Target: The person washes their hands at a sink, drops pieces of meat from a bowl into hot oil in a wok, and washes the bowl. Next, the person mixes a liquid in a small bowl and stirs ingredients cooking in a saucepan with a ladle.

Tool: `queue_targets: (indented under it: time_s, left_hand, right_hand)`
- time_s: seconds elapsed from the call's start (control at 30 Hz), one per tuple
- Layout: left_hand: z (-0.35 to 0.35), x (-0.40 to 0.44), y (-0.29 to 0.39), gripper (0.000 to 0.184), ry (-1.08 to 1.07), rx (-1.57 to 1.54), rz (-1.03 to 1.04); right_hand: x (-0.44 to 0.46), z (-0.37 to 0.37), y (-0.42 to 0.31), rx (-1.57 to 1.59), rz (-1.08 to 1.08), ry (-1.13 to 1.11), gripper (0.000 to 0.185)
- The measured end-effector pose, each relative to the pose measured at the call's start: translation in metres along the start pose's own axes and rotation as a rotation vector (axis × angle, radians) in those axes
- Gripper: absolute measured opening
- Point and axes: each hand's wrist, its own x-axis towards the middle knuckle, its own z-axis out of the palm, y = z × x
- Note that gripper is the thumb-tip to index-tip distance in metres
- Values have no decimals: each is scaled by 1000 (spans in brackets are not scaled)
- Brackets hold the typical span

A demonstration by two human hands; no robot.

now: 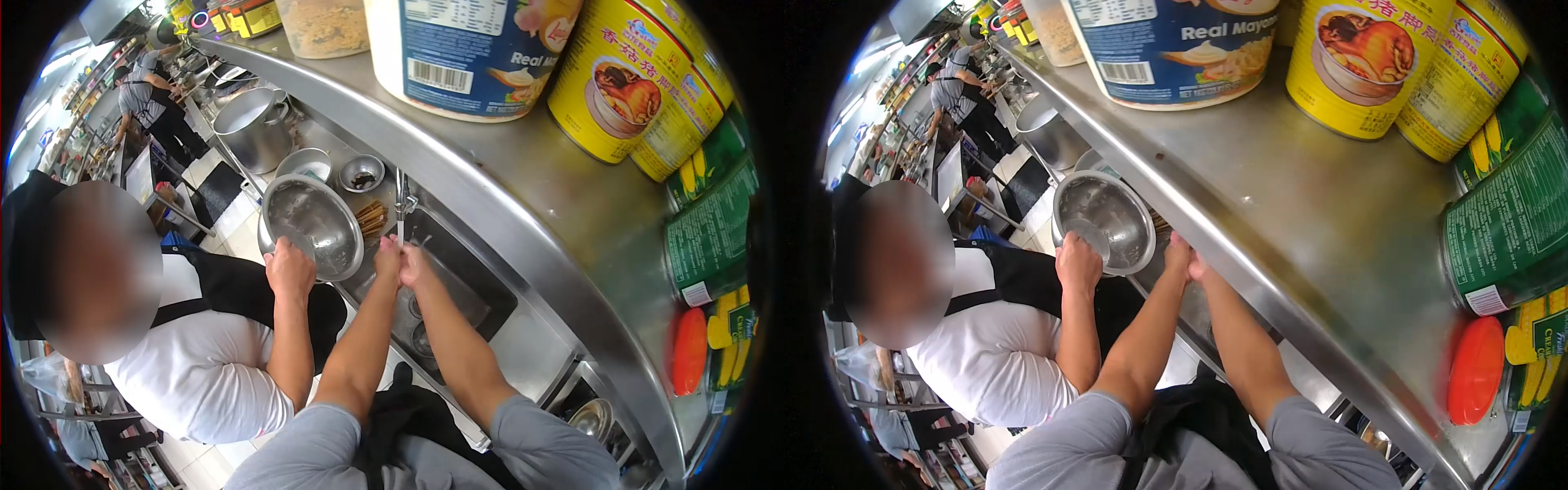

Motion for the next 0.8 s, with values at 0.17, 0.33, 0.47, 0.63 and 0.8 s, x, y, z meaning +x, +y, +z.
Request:
queue_targets:
  time_s: [0.17,0.33,0.47,0.63,0.8]
  left_hand:
    - [58,-32,8,29,317,1095,105]
    - [38,-66,15,50,55,1084,-81]
    - [-48,-125,-11,55,-905,2576,-352]
    - [-52,-156,-1,40,-1283,1936,308]
    - [61,-351,58,32,-970,1233,43]
  right_hand:
    - [-37,0,17,-1014,-637,424,35]
    - [-136,-17,-8,-1587,-466,222,31]
    - [-217,-38,-4,-2525,375,548,50]
    - [-324,36,-3,-2065,-314,321,43]
    - [-431,55,16,-1086,-562,-282,39]
